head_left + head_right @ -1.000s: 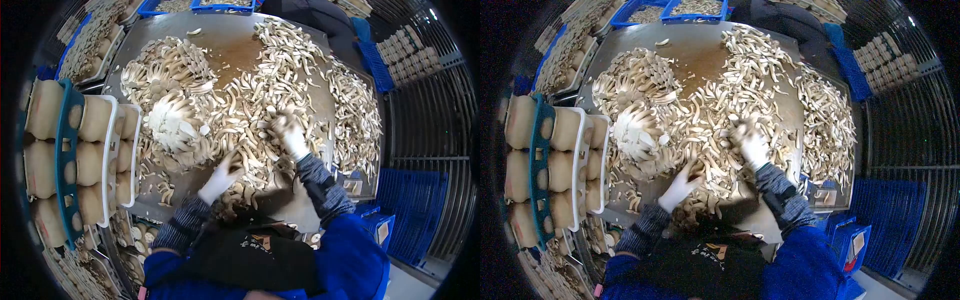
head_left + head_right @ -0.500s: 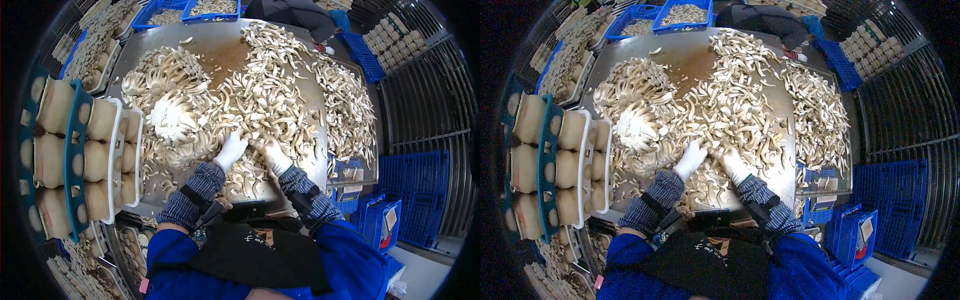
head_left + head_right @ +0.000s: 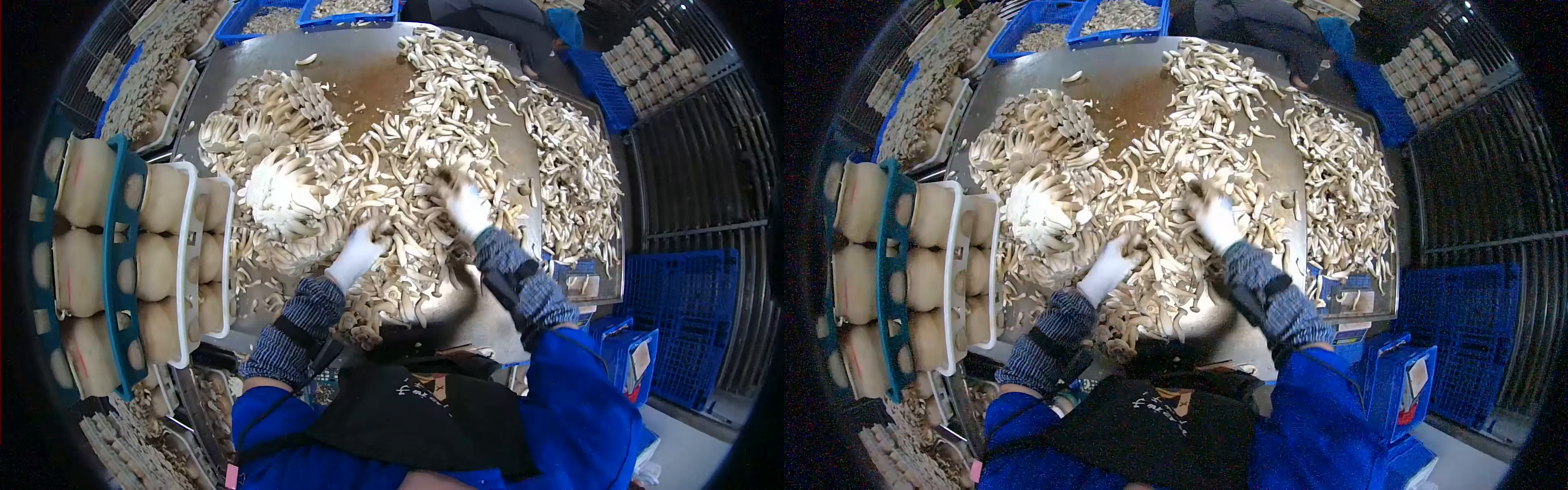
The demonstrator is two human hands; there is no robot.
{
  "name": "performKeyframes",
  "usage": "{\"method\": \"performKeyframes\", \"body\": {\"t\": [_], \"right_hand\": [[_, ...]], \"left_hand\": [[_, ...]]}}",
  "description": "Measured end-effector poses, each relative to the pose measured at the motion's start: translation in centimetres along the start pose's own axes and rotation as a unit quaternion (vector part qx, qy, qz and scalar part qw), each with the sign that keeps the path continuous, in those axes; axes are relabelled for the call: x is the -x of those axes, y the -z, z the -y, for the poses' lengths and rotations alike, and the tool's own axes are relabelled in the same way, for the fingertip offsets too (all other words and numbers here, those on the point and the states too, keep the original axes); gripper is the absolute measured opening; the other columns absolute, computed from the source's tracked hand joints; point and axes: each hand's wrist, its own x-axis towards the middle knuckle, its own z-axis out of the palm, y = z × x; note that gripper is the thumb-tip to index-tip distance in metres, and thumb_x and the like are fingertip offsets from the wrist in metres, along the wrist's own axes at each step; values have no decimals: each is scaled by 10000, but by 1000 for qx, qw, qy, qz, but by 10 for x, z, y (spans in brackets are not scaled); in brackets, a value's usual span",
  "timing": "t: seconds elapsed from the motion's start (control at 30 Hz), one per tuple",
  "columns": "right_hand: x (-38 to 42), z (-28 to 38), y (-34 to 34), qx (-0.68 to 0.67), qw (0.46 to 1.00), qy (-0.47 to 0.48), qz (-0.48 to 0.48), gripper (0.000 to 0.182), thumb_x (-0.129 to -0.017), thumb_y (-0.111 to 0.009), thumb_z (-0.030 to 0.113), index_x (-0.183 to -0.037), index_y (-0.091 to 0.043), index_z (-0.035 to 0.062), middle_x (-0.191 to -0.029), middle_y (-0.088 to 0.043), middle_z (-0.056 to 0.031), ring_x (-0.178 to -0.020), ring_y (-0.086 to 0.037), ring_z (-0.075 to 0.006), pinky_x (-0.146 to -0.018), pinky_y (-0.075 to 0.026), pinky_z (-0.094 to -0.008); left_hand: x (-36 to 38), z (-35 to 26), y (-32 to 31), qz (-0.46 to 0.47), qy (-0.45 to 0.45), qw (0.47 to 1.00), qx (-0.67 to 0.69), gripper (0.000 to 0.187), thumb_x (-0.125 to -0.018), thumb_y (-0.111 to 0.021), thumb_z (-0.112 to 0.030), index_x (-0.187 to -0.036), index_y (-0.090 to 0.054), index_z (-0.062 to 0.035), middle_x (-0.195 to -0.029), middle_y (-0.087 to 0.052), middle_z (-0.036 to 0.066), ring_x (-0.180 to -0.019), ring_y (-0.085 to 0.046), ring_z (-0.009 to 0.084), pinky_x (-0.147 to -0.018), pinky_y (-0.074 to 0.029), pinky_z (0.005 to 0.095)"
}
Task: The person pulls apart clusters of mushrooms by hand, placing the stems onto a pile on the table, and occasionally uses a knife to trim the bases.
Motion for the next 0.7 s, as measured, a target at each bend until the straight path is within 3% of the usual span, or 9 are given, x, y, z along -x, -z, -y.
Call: {"method": "performKeyframes", "body": {"t": [0.1, 0.17, 0.37, 0.47, 0.53, 0.57, 0.6, 0.63, 0.7], "right_hand": [[-55, -40, 16, 282, 953, 95, -52, 398, -855, -607, 208, -1216, -574, 45, -1164, -618, -251, -1089, -605, -389, -887, -492, -474], [-83, -89, 14, 204, 969, -19, 138, 414, -877, -615, 273, -1238, -576, 74, -1048, -672, -225, -1011, -637, -376, -869, -506, -464], [-44, -81, 38, 166, 981, 96, 36, 393, -873, -632, 294, -1176, -570, 51, -1026, -657, -224, -966, -632, -400, -861, -497, -465], [10, -85, 57, -45, 990, -128, -27, 567, -902, -666, 310, -1356, -457, 42, -1253, -576, -251, -1119, -600, -356, -983, -462, -419], [55, -114, 42, 34, 982, -151, -105, 559, -939, -621, 246, -1415, -407, 46, -1389, -430, -285, -1205, -544, -357, -1003, -485, -412], [75, -121, 40, -60, 961, -266, 40, 624, -929, -629, 263, -1438, -366, 15, -1427, -365, -307, -1313, -436, -381, -1070, -428, -413], [99, -133, 25, 83, 988, -129, 9, 725, -904, -655, 304, -1454, -319, -28, -1409, -392, -305, -1355, -371, -406, -1120, -359, -407], [97, -67, 35, 7, 982, -185, -23, 790, -890, -670, 338, -1459, -287, -55, -1435, -371, -315, -1363, -365, -411, -1125, -341, -421], [109, -72, 4, 6, 980, -196, -21, 814, -897, -663, 330, -1476, -239, -54, -1467, -335, -323, -1377, -345, -418, -1112, -341, -425]], "left_hand": [[13, 19, 8, 157, -20, 971, -179, 567, -851, -684, -149, -1370, -483, -42, -1356, -528, 179, -1250, -510, 276, -1066, -389, 349], [25, 31, 8, 145, -107, 914, -365, 697, -795, -726, -238, -1422, -438, -144, -1457, -402, 184, -1331, -411, 365, -1091, -357, 433], [38, 33, 26, 185, -111, 837, -503, 891, -753, -740, -223, -1516, -281, -220, -1562, -220, 186, -1386, -314, 398, -1128, -290, 486], [29, 37, 24, 202, -126, 811, -535, 879, -755, -707, -155, -1517, -276, -235, -1566, -225, 171, -1402, -288, 389, -1116, -305, 501], [15, 54, 21, 215, -187, 782, -554, 826, -766, -686, -185, -1498, -315, -274, -1569, -233, 161, -1405, -260, 421, -1123, -288, 524], [11, 53, 17, 219, -185, 783, -552, 826, -766, -686, -185, -1498, -315, -274, -1569, -233, 161, -1405, -260, 421, -1123, -288, 524], [6, 49, 7, 234, -210, 764, -563, 788, -777, -675, -216, -1487, -339, -281, -1568, -240, 154, -1398, -248, 456, -1122, -280, 544], [0, 47, 0, 249, -236, 744, -574, 751, -788, -663, -248, -1476, -364, -289, -1567, -246, 148, -1391, -235, 491, -1122, -271, 563], [-9, 60, -12, 213, -328, 741, -546, 585, -778, -676, -358, -1344, -529, -329, -1507, -323, 163, -1350, -233, 560, -1064, -323, 618]]}}
